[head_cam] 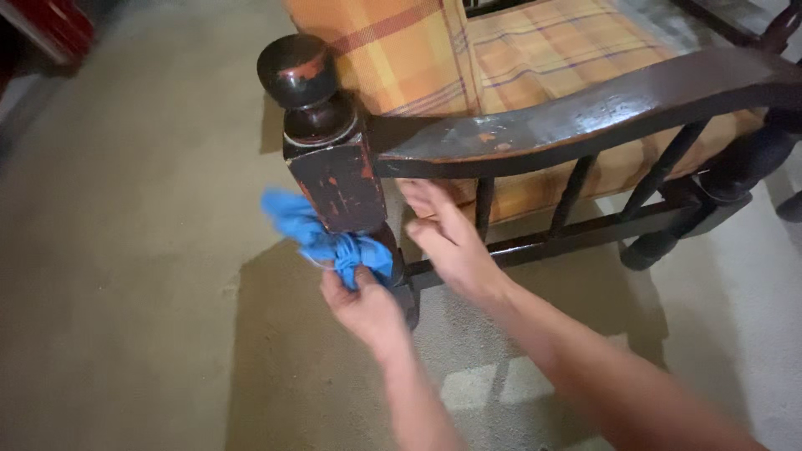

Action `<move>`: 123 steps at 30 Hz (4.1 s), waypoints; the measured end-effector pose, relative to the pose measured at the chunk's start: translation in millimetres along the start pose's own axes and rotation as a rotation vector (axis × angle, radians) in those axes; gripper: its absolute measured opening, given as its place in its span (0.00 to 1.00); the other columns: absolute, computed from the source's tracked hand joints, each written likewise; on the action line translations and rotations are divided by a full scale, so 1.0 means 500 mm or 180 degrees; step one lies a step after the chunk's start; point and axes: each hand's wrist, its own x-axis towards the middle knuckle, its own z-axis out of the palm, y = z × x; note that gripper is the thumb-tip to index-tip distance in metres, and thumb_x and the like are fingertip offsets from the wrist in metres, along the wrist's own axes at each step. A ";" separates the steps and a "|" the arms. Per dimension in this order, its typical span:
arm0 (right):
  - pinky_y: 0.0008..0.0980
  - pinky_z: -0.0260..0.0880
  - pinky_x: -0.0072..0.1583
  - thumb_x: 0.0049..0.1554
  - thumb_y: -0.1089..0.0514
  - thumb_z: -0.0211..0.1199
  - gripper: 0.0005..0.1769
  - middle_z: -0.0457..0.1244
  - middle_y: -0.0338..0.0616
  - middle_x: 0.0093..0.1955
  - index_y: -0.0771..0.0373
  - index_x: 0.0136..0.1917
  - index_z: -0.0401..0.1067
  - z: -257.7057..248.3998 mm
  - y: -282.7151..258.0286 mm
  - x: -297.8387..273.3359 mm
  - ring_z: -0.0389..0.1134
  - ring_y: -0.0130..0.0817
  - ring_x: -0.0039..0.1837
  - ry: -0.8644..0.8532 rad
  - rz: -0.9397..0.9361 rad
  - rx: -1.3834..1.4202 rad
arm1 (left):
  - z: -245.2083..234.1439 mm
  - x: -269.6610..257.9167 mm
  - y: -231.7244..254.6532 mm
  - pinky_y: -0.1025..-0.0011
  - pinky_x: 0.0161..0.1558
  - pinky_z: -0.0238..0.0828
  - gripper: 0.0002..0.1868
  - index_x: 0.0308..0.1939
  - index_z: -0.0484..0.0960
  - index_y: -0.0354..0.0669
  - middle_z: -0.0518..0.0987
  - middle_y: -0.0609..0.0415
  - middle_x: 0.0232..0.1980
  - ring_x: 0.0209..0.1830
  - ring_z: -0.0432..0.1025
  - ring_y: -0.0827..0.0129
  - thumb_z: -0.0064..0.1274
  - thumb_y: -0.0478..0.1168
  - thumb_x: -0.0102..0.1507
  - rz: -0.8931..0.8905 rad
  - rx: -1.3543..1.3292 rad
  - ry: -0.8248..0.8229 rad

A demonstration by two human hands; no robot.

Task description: The person wipes the wooden frame of a plaid-upholstered armchair with a blue cloth. They clean the armrests, legs, and side supports, moving around the chair to reach different parts.

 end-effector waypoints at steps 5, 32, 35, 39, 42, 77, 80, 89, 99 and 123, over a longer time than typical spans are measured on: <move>0.38 0.66 0.69 0.56 0.61 0.62 0.44 0.56 0.54 0.74 0.64 0.80 0.44 0.060 -0.066 0.033 0.62 0.38 0.71 -0.0262 0.0558 0.0285 | -0.037 -0.060 -0.075 0.61 0.57 0.67 0.19 0.59 0.77 0.36 0.78 0.42 0.54 0.52 0.72 0.52 0.45 0.31 0.64 -0.0549 0.1320 0.0163; 0.34 0.69 0.66 0.63 0.57 0.57 0.39 0.57 0.58 0.75 0.71 0.80 0.46 0.065 -0.094 0.041 0.66 0.39 0.69 -0.0140 0.0509 -0.0222 | -0.032 0.015 -0.331 0.52 0.44 0.75 0.15 0.49 0.81 0.34 0.80 0.38 0.44 0.40 0.76 0.45 0.51 0.42 0.65 -0.0048 0.2498 0.0050; 0.34 0.69 0.66 0.63 0.58 0.55 0.39 0.57 0.61 0.77 0.71 0.81 0.45 0.039 -0.089 0.037 0.67 0.40 0.69 -0.0481 0.0378 0.0205 | -0.023 0.026 -0.393 0.52 0.48 0.76 0.17 0.54 0.79 0.32 0.81 0.39 0.49 0.44 0.76 0.47 0.50 0.42 0.68 -0.0652 0.0120 0.0250; 0.37 0.70 0.66 0.62 0.60 0.55 0.40 0.53 0.60 0.79 0.69 0.82 0.42 0.022 -0.087 0.023 0.68 0.44 0.69 -0.0639 0.0486 0.0274 | -0.001 0.022 -0.368 0.50 0.49 0.80 0.19 0.57 0.79 0.39 0.82 0.42 0.53 0.47 0.79 0.49 0.45 0.39 0.63 -0.2475 -0.1124 0.1144; 0.39 0.70 0.68 0.62 0.61 0.56 0.41 0.50 0.61 0.80 0.64 0.83 0.41 0.009 -0.083 0.018 0.63 0.46 0.73 -0.0713 0.0451 -0.0009 | 0.016 -0.041 -0.344 0.51 0.48 0.78 0.22 0.60 0.76 0.48 0.79 0.46 0.54 0.46 0.76 0.52 0.49 0.40 0.61 -0.2562 -0.1183 0.1589; 0.35 0.71 0.59 0.59 0.61 0.58 0.14 0.69 0.50 0.54 0.61 0.59 0.73 -0.017 0.158 -0.065 0.70 0.39 0.57 0.0817 0.1311 -0.0489 | -0.014 -0.048 -0.099 0.58 0.63 0.64 0.28 0.70 0.69 0.36 0.73 0.39 0.65 0.61 0.70 0.58 0.38 0.52 0.73 -0.1242 0.1033 0.0098; 0.33 0.68 0.62 0.61 0.65 0.55 0.20 0.65 0.51 0.60 0.66 0.66 0.69 -0.014 0.049 -0.050 0.65 0.35 0.61 0.0751 0.0402 0.1498 | 0.032 -0.028 -0.060 0.54 0.62 0.71 0.31 0.64 0.76 0.29 0.81 0.35 0.60 0.56 0.75 0.53 0.34 0.55 0.75 -0.0706 -0.0330 -0.0322; 0.34 0.69 0.61 0.68 0.49 0.42 0.20 0.66 0.50 0.57 0.62 0.65 0.65 0.043 0.096 0.062 0.68 0.34 0.59 0.0269 0.1067 0.0084 | 0.055 0.010 -0.081 0.65 0.59 0.72 0.36 0.75 0.67 0.47 0.77 0.47 0.64 0.58 0.74 0.62 0.33 0.61 0.68 -0.1198 -0.0139 -0.0359; 0.38 0.67 0.62 0.65 0.56 0.50 0.20 0.65 0.47 0.61 0.57 0.70 0.59 0.081 0.088 0.035 0.68 0.36 0.61 0.0714 0.1229 0.0065 | 0.048 0.019 -0.083 0.59 0.65 0.66 0.33 0.77 0.60 0.51 0.72 0.44 0.70 0.66 0.70 0.56 0.30 0.62 0.73 -0.0662 -0.0411 -0.0699; 0.51 0.67 0.71 0.51 0.59 0.66 0.05 0.64 0.47 0.71 0.60 0.42 0.77 -0.013 -0.055 -0.012 0.61 0.58 0.74 -0.0248 -0.2488 -0.2698 | 0.046 0.031 -0.069 0.57 0.64 0.70 0.45 0.66 0.73 0.39 0.78 0.42 0.63 0.62 0.73 0.54 0.19 0.71 0.68 -0.1709 -0.1004 -0.0685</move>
